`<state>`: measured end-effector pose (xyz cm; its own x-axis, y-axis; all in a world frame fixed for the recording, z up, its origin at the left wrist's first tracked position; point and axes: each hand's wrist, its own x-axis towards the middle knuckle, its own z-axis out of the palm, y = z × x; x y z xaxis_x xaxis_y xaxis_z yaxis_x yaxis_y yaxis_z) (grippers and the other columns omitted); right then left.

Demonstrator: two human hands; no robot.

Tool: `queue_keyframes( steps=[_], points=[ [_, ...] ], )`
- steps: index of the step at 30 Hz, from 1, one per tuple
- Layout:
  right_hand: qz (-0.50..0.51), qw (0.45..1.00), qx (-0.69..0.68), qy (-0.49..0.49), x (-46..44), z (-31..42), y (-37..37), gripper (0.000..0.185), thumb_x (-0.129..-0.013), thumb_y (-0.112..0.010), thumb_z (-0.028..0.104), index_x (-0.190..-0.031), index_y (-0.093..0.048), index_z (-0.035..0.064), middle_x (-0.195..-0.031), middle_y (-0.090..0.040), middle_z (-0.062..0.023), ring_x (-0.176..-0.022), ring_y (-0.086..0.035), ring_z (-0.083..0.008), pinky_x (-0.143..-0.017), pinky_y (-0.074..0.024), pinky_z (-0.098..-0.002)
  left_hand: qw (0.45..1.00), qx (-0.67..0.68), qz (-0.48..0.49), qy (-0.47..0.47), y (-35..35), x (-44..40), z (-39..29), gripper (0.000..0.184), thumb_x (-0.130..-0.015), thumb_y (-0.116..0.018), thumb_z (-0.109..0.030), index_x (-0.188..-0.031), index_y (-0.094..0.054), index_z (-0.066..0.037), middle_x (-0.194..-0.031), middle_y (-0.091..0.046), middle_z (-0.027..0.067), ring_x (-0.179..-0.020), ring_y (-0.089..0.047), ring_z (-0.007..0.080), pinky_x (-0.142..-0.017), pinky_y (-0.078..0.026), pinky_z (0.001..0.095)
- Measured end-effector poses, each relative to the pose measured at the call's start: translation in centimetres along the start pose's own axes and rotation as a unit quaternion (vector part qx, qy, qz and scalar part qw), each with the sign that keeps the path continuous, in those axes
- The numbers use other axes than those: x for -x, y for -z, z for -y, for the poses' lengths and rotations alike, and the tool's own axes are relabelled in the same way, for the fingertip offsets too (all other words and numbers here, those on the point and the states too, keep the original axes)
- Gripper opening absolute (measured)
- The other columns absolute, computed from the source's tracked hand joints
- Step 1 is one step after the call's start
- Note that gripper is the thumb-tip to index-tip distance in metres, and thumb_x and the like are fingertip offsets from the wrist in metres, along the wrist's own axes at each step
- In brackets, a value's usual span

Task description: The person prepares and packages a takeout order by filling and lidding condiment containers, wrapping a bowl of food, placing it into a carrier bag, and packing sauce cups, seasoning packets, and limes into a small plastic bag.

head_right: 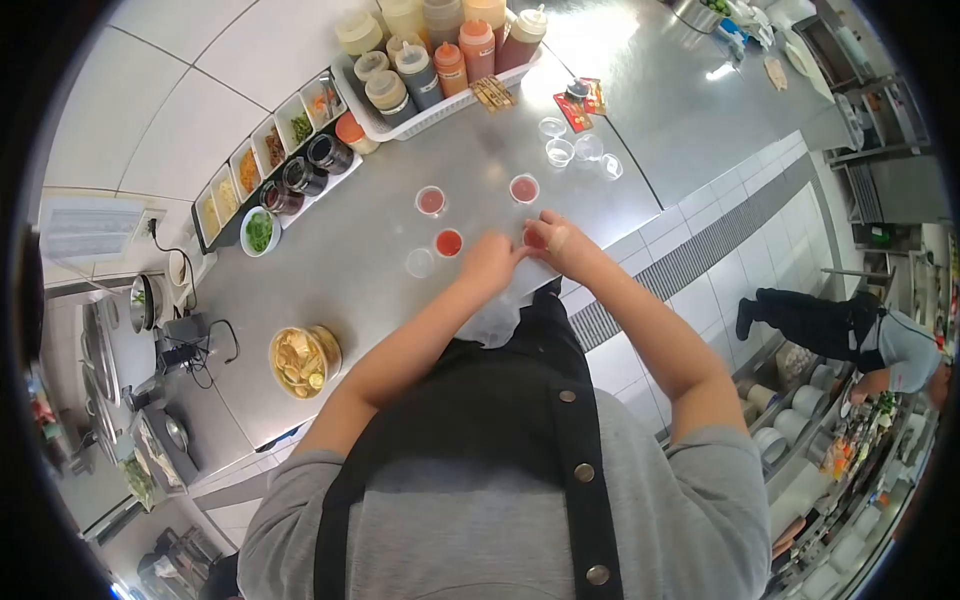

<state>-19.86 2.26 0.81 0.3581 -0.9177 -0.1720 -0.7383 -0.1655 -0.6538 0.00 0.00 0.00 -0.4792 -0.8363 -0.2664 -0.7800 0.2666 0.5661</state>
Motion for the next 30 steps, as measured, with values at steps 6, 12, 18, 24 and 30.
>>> queue_keyframes(
  steps=[6,12,18,24,30],
  points=[
    [-0.122,0.992,-0.032,-0.022,-0.7,8.5,-1.6,0.082,-0.071,-0.082,0.006,-0.144,-0.044,0.0041,-0.126,-0.053,-0.0161,-0.114,-0.054,-0.0385,-0.097,-0.0469,-0.0445,0.923,0.347,0.132,0.102,2.4,9.1,8.5,0.031,-0.097,-0.065,-0.028,-0.080,-0.065,-0.002,-0.079,-0.069,0.0095,-0.065,-0.065,0.0138,-0.056,-0.046,0.0301],
    [-0.148,0.983,-0.061,0.093,-5.3,10.9,-7.3,0.073,-0.075,-0.074,0.002,-0.142,-0.046,0.0047,-0.131,-0.052,-0.0168,-0.120,-0.051,-0.0390,-0.100,-0.0461,-0.0442,0.823,0.507,-0.079,0.243,3.4,12.6,10.8,0.021,-0.095,-0.065,-0.014,-0.108,-0.065,0.002,-0.089,-0.073,0.0083,-0.081,-0.068,0.0142,-0.067,-0.050,0.0284],
    [-0.161,0.978,-0.100,0.084,-6.8,10.0,-8.7,0.064,-0.075,-0.074,0.003,-0.135,-0.050,0.0038,-0.122,-0.057,-0.0159,-0.113,-0.058,-0.0362,-0.091,-0.0525,-0.0420,0.929,0.282,-0.241,0.022,4.3,9.5,8.9,0.020,-0.089,-0.063,-0.012,-0.108,-0.070,-0.005,-0.098,-0.071,0.0141,-0.089,-0.066,0.0239,-0.082,-0.053,0.0361],
    [-0.030,0.980,-0.197,0.007,-7.0,10.5,-6.3,0.055,-0.068,-0.083,0.009,-0.119,-0.062,0.0020,-0.114,-0.061,-0.0167,-0.103,-0.062,-0.0379,-0.088,-0.0521,-0.0442,0.972,0.164,-0.159,0.060,4.7,6.1,8.9,0.017,-0.082,-0.071,-0.015,-0.097,-0.069,-0.007,-0.086,-0.070,0.0137,-0.084,-0.068,0.0314,-0.078,-0.053,0.0411],
    [-0.004,0.994,-0.055,0.091,-8.4,10.4,-5.4,0.036,-0.071,-0.080,0.006,-0.104,-0.068,0.0005,-0.107,-0.061,-0.0172,-0.097,-0.065,-0.0368,-0.084,-0.0546,-0.0419,0.974,0.153,-0.081,0.147,5.1,1.4,11.2,0.029,-0.072,-0.082,-0.025,-0.082,-0.063,-0.006,-0.081,-0.070,0.0137,-0.079,-0.069,0.0320,-0.070,-0.053,0.0432]
  ],
)
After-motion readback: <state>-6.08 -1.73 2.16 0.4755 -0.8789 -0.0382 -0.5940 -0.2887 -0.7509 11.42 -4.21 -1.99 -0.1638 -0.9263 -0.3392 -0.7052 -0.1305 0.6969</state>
